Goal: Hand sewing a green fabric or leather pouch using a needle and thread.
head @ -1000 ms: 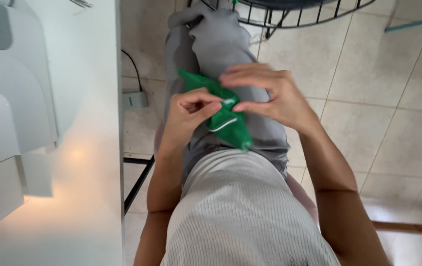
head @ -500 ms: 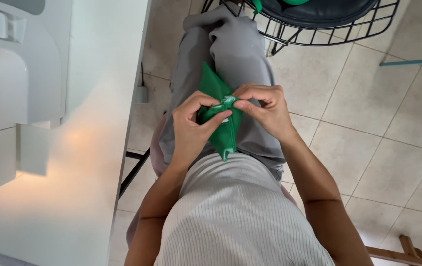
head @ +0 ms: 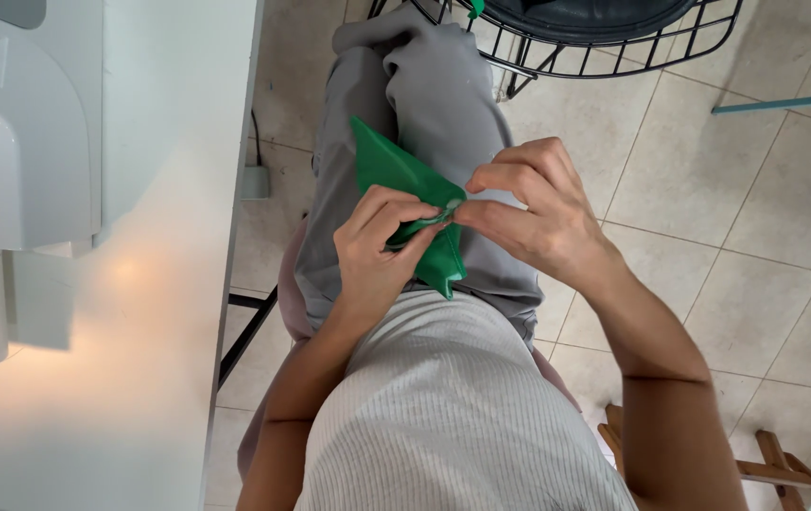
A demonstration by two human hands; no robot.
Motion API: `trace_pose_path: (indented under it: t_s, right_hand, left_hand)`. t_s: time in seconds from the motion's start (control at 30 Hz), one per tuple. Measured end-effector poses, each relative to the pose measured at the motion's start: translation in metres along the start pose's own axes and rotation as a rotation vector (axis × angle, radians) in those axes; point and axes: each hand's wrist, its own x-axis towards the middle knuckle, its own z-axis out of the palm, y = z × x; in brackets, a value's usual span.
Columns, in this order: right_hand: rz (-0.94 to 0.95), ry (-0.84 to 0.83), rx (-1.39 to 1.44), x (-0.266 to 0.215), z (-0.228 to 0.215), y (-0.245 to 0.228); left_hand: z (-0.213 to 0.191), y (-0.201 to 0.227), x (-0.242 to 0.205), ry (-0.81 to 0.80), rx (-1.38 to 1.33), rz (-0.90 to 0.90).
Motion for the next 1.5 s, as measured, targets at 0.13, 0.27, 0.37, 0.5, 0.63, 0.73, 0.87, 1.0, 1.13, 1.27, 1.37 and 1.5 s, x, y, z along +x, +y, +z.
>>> trace_pose_path:
  t_s: [0.13,0.27,0.37,0.5,0.63,0.73,0.87,1.0,1.13,1.27,1.37,1.5]
  right_hand:
    - [-0.05,-0.028,-0.07,0.01,-0.007,0.0]
    - [-0.103,-0.055,-0.117,0.015,-0.009,0.002]
    - [-0.108,-0.076,-0.128,0.013,-0.01,0.003]
    - [-0.119,-0.096,-0.123,0.017,-0.011,0.003]
    - [-0.125,-0.106,-0.121,0.017,-0.012,0.004]
    - [-0.134,-0.111,-0.169,0.019,-0.015,0.005]
    - [-0.137,-0.163,-0.161,0.022,-0.018,0.004]
    - [-0.124,-0.156,-0.148,0.02,-0.018,0.006]
    - [-0.127,-0.146,-0.16,0.014,-0.014,0.008]
    - [-0.114,-0.096,-0.147,0.009,-0.01,0.011]
    - [-0.105,-0.089,-0.126,0.007,-0.01,0.012]
    - [-0.096,-0.091,-0.112,0.005,-0.01,0.013]
  left_hand:
    - [0.005,-0.009,-0.004,0.006,0.001,0.026]
    - [0.007,-0.012,-0.005,-0.002,0.01,0.043]
    - [0.009,-0.014,-0.007,0.002,0.01,0.05]
    - [0.01,-0.015,-0.007,0.015,0.023,0.066]
    - [0.009,-0.015,-0.007,0.006,0.021,0.064]
    - [0.009,-0.016,-0.007,-0.008,0.031,0.064]
    - [0.011,-0.018,-0.008,0.01,0.036,0.088]
    - [0.011,-0.017,-0.006,-0.002,0.1,0.161]
    - [0.011,-0.013,-0.004,-0.029,0.107,0.193]
    - [0.014,-0.019,-0.004,0.003,0.071,0.207]
    - [0.014,-0.021,-0.004,0.011,0.059,0.226]
    - [0.013,-0.019,-0.002,-0.022,0.077,0.237]
